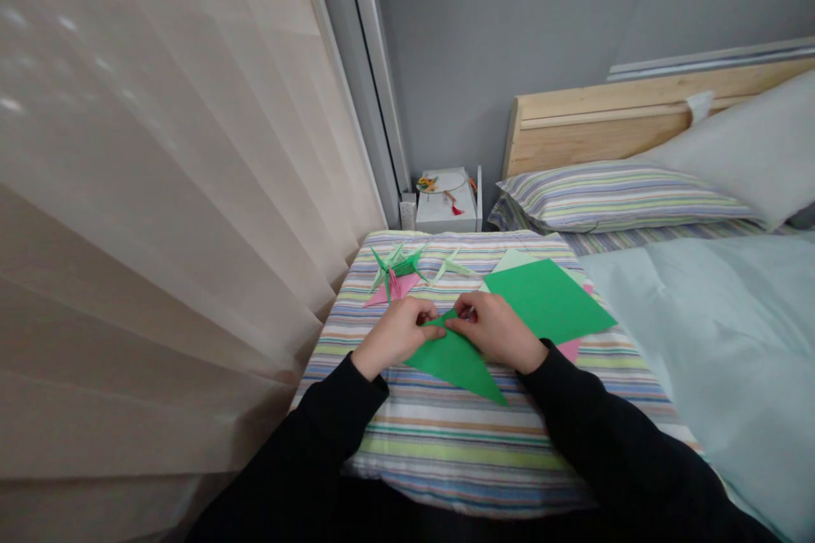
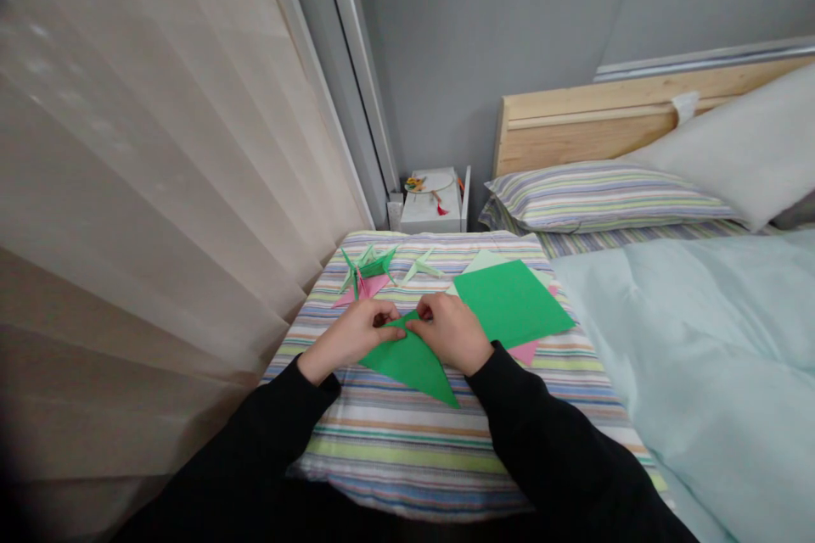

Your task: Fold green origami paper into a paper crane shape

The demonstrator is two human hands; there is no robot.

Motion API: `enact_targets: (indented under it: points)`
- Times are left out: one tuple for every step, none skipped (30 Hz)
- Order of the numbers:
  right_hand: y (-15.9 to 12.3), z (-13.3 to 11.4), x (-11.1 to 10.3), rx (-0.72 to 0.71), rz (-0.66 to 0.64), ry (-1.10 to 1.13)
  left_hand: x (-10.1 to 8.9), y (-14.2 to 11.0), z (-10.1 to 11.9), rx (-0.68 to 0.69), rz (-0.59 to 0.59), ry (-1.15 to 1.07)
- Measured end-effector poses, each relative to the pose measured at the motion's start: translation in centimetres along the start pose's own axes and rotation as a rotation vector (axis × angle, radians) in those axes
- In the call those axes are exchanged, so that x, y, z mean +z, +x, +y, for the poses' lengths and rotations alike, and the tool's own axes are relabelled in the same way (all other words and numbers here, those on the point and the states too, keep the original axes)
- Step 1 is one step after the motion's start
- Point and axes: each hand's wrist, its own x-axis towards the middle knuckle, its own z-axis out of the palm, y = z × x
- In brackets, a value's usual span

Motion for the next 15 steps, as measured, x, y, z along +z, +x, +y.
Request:
enact_targets:
  points:
    - [0.0,-0.2,-0.4,-0.028,0.018,0.03,-0.1,0.1,0.1,0.044,0.029,-0.07]
    - [0.0,-0.3,-0.9,-0.08,0.048,0.111,-0.2,0.3,0.2,0.077,0.056,-0.138]
    - [0.0,-0.5,-1.3,-0.107,0.084,0.201,-0.3,0.4,0.4,0.097,0.077,-0.206]
    - [-0.1,-0.6,-1.7,-0.126,0.093,0.269,-0.3,0.5,0.6,0.105,0.081,-0.272]
    - [-0.1,-0.7,-2.0,-0.132,0.112,0.317,-0.2,0.6,0.8,0.106,0.076,-0.342]
    - [-0.2,-0.7,-2.2,-0.127,0.128,0.346,-0.1,0.6,1.0,0.096,0.067,-0.405]
    - [-0.3,-0.8,-2.3,-0.115,0.15,0.36,0.0,0.6,1.1,0.08,0.055,-0.446]
    - [-0.4,-0.9,-2.3,-0.103,0.177,0.365,0.1,0.5,1.2,0.064,0.053,-0.467]
    - [-0.5,-0.9,-2.3,-0.095,0.201,0.365,0.2,0.4,1.2,0.053,0.054,-0.471]
    - [-0.6,-1.0,-2.2,-0.094,0.223,0.363,0.3,0.2,1.3,0.048,0.055,-0.464]
    - [-0.7,-1.1,-2.1,-0.101,0.242,0.36,0.4,0.0,1.3,0.052,0.054,-0.455]
    - [-0.8,-1.2,-2.0,-0.114,0.261,0.36,0.4,-0.2,1.4,0.062,0.049,-0.452]
    - [-0.9,-1.3,-1.9,-0.133,0.281,0.362,0.5,-0.5,1.4,0.074,0.05,-0.456]
    - [-1.0,-1.4,-1.8,-0.154,0.306,0.364,0.5,-0.7,1.5,0.088,0.06,-0.467]
    - [-1.1,-1.5,-1.7,-0.179,0.335,0.365,0.5,-0.9,1.6,0.102,0.079,-0.489]
